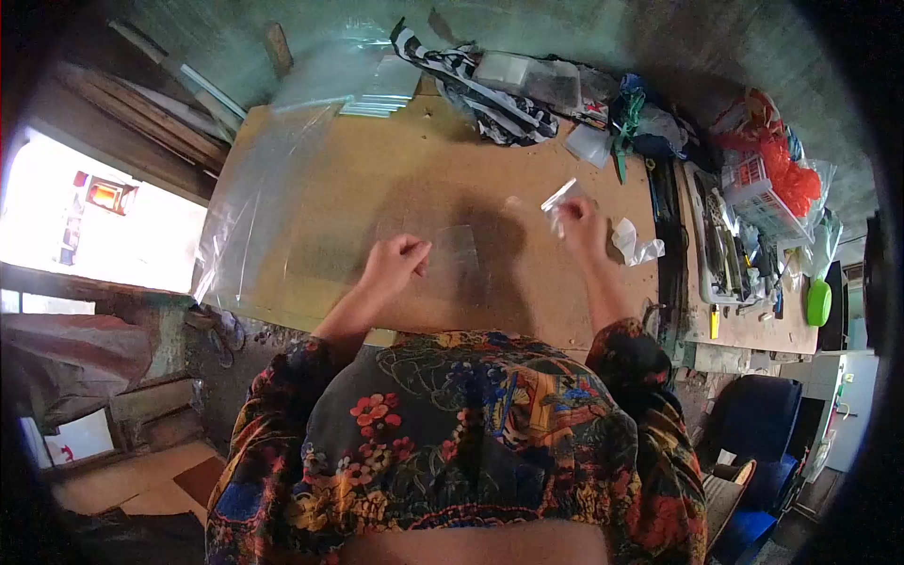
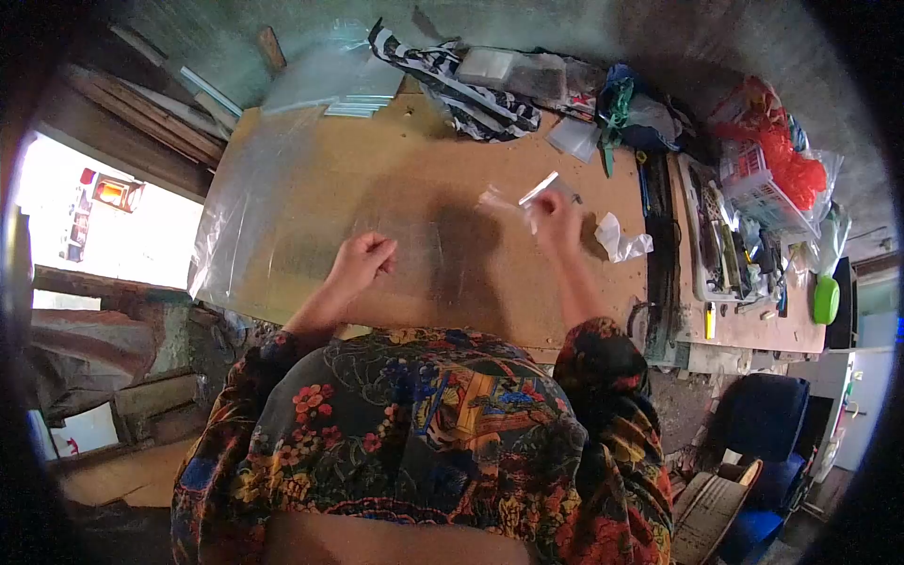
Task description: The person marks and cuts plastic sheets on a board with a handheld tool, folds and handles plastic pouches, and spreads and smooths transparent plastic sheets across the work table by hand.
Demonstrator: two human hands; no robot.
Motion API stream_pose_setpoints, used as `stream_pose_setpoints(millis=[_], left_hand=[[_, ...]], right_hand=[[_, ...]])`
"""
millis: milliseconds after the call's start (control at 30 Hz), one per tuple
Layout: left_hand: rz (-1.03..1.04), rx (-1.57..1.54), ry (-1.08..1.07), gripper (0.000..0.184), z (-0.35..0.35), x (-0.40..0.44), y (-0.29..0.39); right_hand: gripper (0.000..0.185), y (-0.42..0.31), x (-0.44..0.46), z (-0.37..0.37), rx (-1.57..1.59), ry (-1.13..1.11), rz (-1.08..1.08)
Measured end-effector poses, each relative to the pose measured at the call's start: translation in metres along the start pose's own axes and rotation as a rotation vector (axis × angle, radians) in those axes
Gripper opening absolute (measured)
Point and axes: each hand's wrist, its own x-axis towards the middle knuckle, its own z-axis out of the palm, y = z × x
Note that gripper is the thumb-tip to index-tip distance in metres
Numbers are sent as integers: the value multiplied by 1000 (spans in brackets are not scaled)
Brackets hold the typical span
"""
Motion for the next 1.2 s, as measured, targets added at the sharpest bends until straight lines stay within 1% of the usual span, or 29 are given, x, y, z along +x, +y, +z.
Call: stream_pose_setpoints(millis=[33,67,100,133,167,200,233,267,300,367,400,467,600,667,800,867,900,967,1033,1100,1167,1200], left_hand=[[27,79,38,23,-8,-2,-1],[-31,80,98,23,-15,-3,-3],[-31,86,102,23,-24,-5,-6],[-15,177,119,23,-33,-8,-11],[-1,268,137,22,-39,-10,-15],[-4,271,144,22,-42,-10,-20],[-33,125,135,21,-44,-11,-24],[-61,-23,125,20,-47,-12,-29],[-66,-25,129,20,-48,-14,-30],[-84,-47,102,19,-51,-14,-31],[-88,-48,102,19,-50,-16,-29],[-120,-147,73,13,-45,-20,-21],[-165,-198,13,14,-42,-14,-20],[-192,-271,73,14,-37,-13,-19],[-262,-338,5,14,-34,-6,-27],[-260,-481,-8,16,-31,-5,-25],[-262,-476,-20,16,-31,-3,-25],[-296,-587,-75,16,-29,4,-27],[-312,-549,-116,15,-25,5,-14],[-331,-509,-159,15,-21,8,-4],[-234,-279,-360,13,-15,16,4],[-237,-272,-378,13,-10,20,7]], right_hand=[[11,30,15,0,-189,115,-125],[11,35,24,-4,-184,114,-125],[14,38,32,-6,-336,166,-73],[17,41,36,-8,-488,215,-20],[17,44,38,-9,-481,212,-21],[20,48,41,-9,-529,123,2],[23,53,43,-9,-578,32,25],[24,62,45,-6,-608,43,-74],[24,58,49,-5,-608,36,-75],[22,49,60,-8,-62,-10,363],[22,41,62,-12,-64,-12,365],[19,25,63,-22,281,89,586],[12,11,55,-24,362,95,597],[8,-3,43,-17,883,162,629],[9,-3,25,-19,963,155,689],[11,-5,12,-26,966,37,592],[11,-4,5,-23,966,51,594],[10,-9,-11,-5,982,288,532],[18,-44,-36,19,608,173,559],[30,-39,-57,55,322,-89,-25],[34,-64,-72,72,203,-118,-94],[35,-75,-76,77,162,-122,-113]])
